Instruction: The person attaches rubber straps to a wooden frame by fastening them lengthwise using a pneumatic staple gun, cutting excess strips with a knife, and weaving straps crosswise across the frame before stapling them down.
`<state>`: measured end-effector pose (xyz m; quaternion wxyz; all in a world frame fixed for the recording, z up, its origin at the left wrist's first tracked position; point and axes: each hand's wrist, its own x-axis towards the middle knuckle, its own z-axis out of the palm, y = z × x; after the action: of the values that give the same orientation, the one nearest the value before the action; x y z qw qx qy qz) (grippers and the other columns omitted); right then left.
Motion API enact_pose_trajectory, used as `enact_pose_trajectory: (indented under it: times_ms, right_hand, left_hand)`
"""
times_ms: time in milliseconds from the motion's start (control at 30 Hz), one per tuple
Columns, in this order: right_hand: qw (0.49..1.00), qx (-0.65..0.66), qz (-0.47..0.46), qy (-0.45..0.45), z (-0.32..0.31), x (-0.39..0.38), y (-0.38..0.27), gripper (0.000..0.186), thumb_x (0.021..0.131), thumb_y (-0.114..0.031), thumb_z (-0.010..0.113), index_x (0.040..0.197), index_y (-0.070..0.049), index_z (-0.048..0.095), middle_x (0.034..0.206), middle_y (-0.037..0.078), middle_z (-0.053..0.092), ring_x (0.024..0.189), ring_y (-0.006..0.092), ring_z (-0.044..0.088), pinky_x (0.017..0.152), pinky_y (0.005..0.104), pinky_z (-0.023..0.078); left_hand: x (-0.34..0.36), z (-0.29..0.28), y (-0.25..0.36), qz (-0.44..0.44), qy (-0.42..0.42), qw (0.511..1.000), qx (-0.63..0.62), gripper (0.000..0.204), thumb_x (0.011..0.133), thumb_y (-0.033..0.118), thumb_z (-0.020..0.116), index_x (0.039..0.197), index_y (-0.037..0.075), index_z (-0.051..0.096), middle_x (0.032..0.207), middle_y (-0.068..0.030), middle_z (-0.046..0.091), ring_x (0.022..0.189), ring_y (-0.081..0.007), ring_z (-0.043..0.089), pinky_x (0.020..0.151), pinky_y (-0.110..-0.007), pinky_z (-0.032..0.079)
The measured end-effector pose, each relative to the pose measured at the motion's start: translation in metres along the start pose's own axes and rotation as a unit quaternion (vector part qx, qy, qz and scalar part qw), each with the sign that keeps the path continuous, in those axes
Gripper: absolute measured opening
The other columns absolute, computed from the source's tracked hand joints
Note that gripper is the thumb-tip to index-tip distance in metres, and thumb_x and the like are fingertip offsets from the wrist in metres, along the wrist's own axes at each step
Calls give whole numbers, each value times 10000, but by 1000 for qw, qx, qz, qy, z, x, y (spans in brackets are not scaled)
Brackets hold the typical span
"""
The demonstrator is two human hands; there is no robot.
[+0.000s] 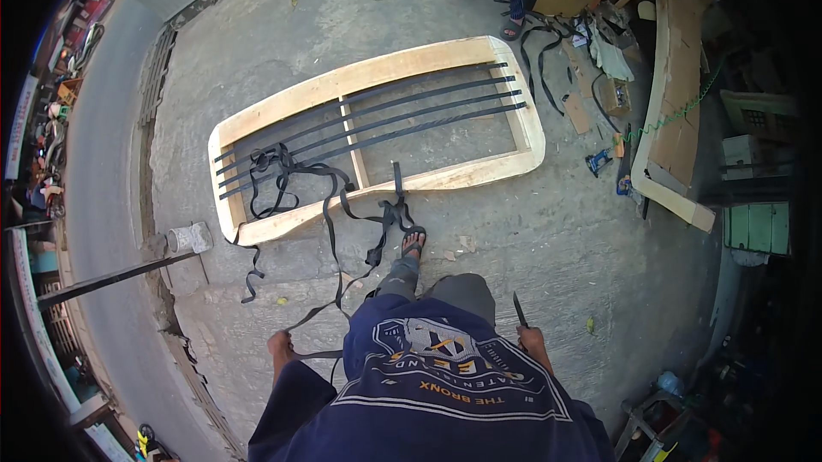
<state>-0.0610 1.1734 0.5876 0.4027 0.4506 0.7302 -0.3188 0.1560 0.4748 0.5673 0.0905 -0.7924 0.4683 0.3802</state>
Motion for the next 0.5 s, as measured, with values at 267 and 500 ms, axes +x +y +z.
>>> enact_pose_trajectory:
  times_ms: [267, 500]
  right_hand:
    - [987, -52, -61, 137, -133, 132, -164, 548, 1029, -459, 447, 968, 43, 657, 734, 222, 669, 517, 322, 663, 452, 435, 529]
    - [897, -248, -234, 281, -169, 470, -347, 491, 1023, -455, 463, 1254, -55, 628, 1038, 247, 725, 930, 467, 702, 822, 550, 545]
  left_hand:
    - [-111, 49, 257, 419, 233, 808, 343, 486, 912, 404, 540, 921, -17, 781, 680, -200, 702, 740, -318, 743, 772, -464, 565]
    - [-19, 168, 145, 74, 80, 730, 675, 396, 800, 179, 642, 1089, -82, 710, 1189, -319, 680, 1143, -382, 679, 995, -449, 541]
